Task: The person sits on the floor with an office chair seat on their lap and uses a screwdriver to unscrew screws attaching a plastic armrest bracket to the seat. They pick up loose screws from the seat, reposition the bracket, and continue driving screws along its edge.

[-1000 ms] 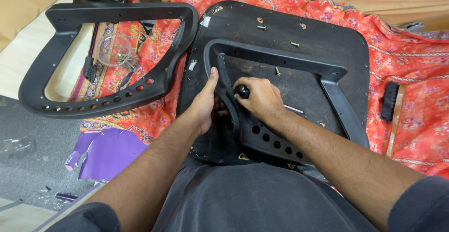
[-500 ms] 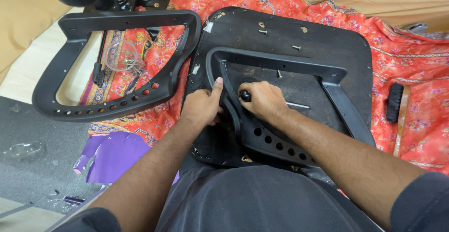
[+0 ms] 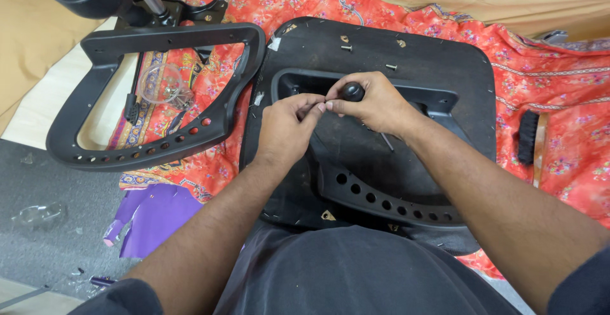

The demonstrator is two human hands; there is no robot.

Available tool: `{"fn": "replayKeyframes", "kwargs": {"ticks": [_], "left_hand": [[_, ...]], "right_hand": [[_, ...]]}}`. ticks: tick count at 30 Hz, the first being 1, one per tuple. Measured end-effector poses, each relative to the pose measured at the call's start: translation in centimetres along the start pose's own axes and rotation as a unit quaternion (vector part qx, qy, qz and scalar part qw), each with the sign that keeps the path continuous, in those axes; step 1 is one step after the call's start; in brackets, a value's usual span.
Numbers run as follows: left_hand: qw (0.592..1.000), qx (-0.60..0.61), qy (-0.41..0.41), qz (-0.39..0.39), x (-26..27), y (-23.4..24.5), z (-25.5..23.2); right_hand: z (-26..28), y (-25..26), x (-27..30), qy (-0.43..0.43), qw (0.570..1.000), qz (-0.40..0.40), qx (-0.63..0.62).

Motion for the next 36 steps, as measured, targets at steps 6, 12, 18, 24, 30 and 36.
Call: {"fn": "replayKeyframes", "kwargs": {"ticks": [6,12,18,24,30,36], "left_hand": [[0.983,0.164,-0.014,0.088,-1.0,-1.9,0.6],[0.979,0.149,0.043,0.136,-1.2,-3.2,2.0],[0.934,0.235,0.186,0.193,-0.9,-3.6,4.4],[0.936,0.180,0.214,0.212,-1.7,-2.4,6.1],[0.978,0.051,0.086,-0.181,-1.4,5.1,7.2],[0.943,0.133,0.305,0.025,-0.2,-1.0,12.0]], "right_hand": [[0.1,0.4,1.1,-0.061,0.996,-0.010,-0.062],[0.2,0.3,1.0,-0.060,0.994,0.007,-0.089],[2.8,0.1,0.4,0.080,0.995,0.013,0.063],[3.9,-0.8,0.2,0.114,0.988,0.020,0.104],[2.1,-0.8,-0.5,0.044,0.979,0.027,0.199],[-1.0,-1.3,-0.5,-0.030,0.969,0.039,0.242]]}}
Point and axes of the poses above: each hand's wrist, its own x-axis away from the middle knuckle, its own y-axis out of the back of the hand, z = x × y, the point moved 10 cm from there along -x, towards the middle knuckle, and after that the axes turned 10 degrees about y, right-handed, at the moved point
